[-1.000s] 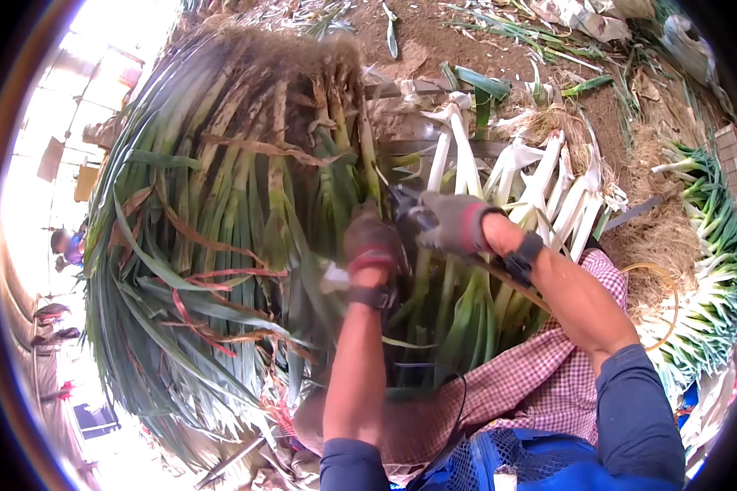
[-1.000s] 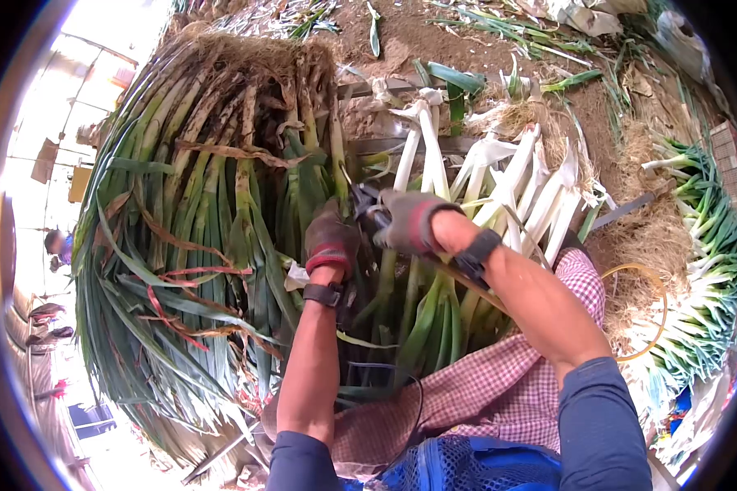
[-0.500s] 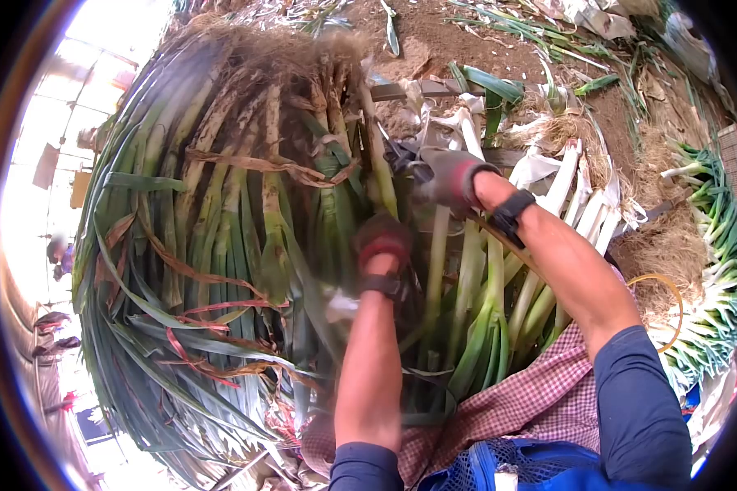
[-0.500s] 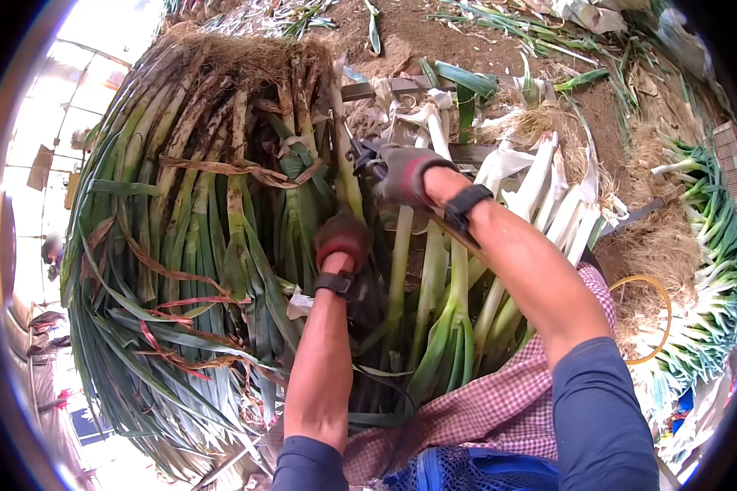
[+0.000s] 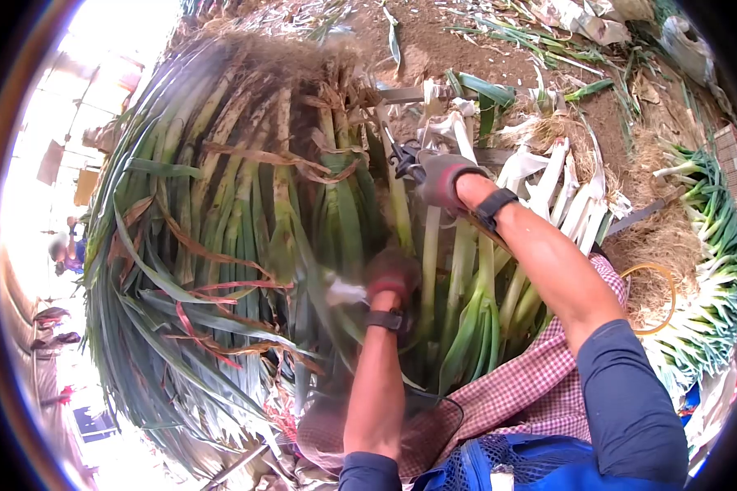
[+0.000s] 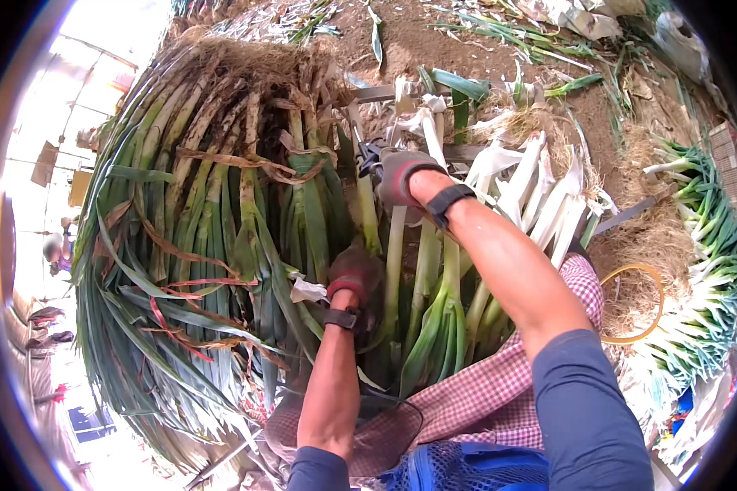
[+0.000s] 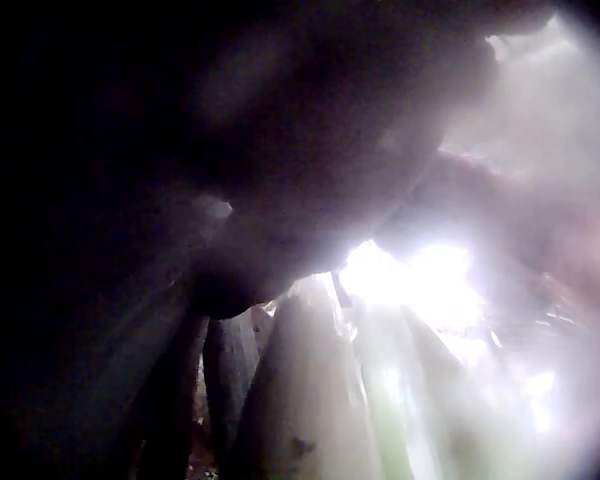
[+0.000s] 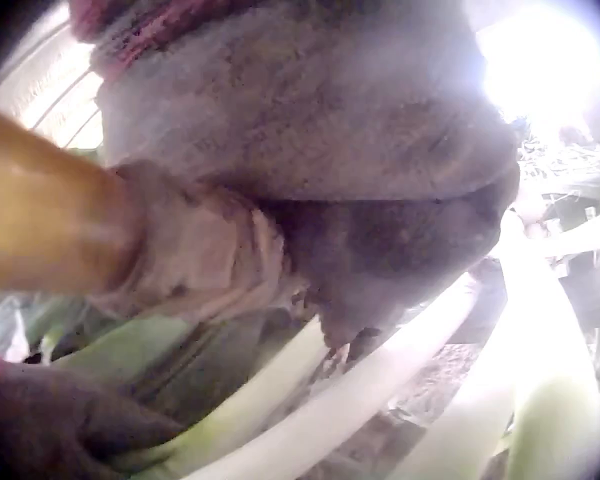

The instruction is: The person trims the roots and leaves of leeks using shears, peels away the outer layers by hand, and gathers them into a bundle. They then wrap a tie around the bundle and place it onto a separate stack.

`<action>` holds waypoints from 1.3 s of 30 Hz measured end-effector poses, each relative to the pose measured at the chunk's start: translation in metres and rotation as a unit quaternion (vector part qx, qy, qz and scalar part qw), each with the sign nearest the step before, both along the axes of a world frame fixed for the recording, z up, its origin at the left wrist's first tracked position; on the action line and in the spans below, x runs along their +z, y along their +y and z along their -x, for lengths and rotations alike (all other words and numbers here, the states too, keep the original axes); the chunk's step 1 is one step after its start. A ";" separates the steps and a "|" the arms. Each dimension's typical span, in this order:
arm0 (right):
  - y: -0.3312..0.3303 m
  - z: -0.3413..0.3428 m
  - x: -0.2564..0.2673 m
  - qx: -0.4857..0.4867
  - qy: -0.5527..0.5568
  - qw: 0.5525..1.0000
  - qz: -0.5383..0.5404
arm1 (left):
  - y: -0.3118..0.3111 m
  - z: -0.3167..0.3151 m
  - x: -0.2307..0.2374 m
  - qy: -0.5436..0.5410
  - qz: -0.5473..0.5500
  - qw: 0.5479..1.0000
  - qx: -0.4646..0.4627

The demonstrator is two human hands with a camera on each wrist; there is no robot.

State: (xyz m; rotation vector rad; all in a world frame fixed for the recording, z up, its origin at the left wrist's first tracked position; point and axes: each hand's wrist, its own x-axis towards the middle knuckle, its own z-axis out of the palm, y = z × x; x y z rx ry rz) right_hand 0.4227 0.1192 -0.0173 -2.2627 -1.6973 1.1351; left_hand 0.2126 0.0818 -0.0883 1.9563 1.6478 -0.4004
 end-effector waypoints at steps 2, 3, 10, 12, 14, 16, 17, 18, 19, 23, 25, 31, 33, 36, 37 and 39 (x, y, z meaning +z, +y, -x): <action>0.002 0.003 -0.006 -0.001 -0.005 1.000 -0.024 | 0.000 0.004 0.000 -0.013 -0.011 1.000 0.003; -0.003 0.006 -0.010 -0.017 0.001 1.000 -0.022 | -0.001 0.008 -0.001 -0.045 -0.010 0.999 0.013; -0.110 0.010 0.002 0.053 0.014 0.997 0.045 | 0.002 0.017 -0.004 -0.081 0.001 0.996 0.029; -0.150 0.012 0.023 0.041 0.098 0.989 0.101 | 0.003 0.022 -0.014 -0.089 -0.005 0.996 0.020; -0.182 0.018 0.043 0.096 0.059 0.985 0.128 | 0.001 0.030 -0.023 -0.128 0.025 0.991 0.029; -0.209 0.022 0.050 0.133 0.076 0.982 0.109 | -0.002 0.038 -0.036 -0.163 0.013 0.986 0.031; -0.213 0.025 0.048 0.133 0.076 0.982 0.111 | -0.002 0.045 -0.051 -0.198 -0.003 0.980 0.032; -0.215 0.029 0.046 0.125 0.064 0.985 0.103 | 0.002 0.049 -0.066 -0.198 -0.002 0.980 0.032; -0.216 0.031 0.044 0.117 0.051 0.987 0.095 | 0.008 0.055 -0.092 -0.217 0.002 0.975 0.043; -0.213 0.037 0.055 0.124 0.065 0.983 0.121 | 0.010 0.059 -0.106 -0.176 -0.045 0.983 -0.016; -0.212 0.038 0.057 0.118 0.067 0.982 0.131 | 0.014 0.063 -0.112 -0.136 -0.071 0.983 -0.100; -0.204 0.040 0.059 0.133 0.060 0.976 0.161 | 0.016 0.068 -0.130 -0.099 -0.147 0.965 -0.194; -0.202 0.043 0.060 0.115 0.054 0.981 0.145 | 0.009 0.061 -0.104 -0.036 -0.168 0.958 -0.229; -0.178 0.041 0.049 0.069 0.026 0.991 0.109 | 0.006 0.055 -0.087 -0.007 -0.165 0.956 -0.242; -0.168 0.036 0.035 0.055 0.019 0.994 0.089 | 0.005 0.056 -0.084 -0.002 -0.160 0.955 -0.248; -0.143 0.029 0.014 0.030 0.011 0.998 0.045 | 0.005 0.056 -0.081 0.011 -0.152 0.954 -0.259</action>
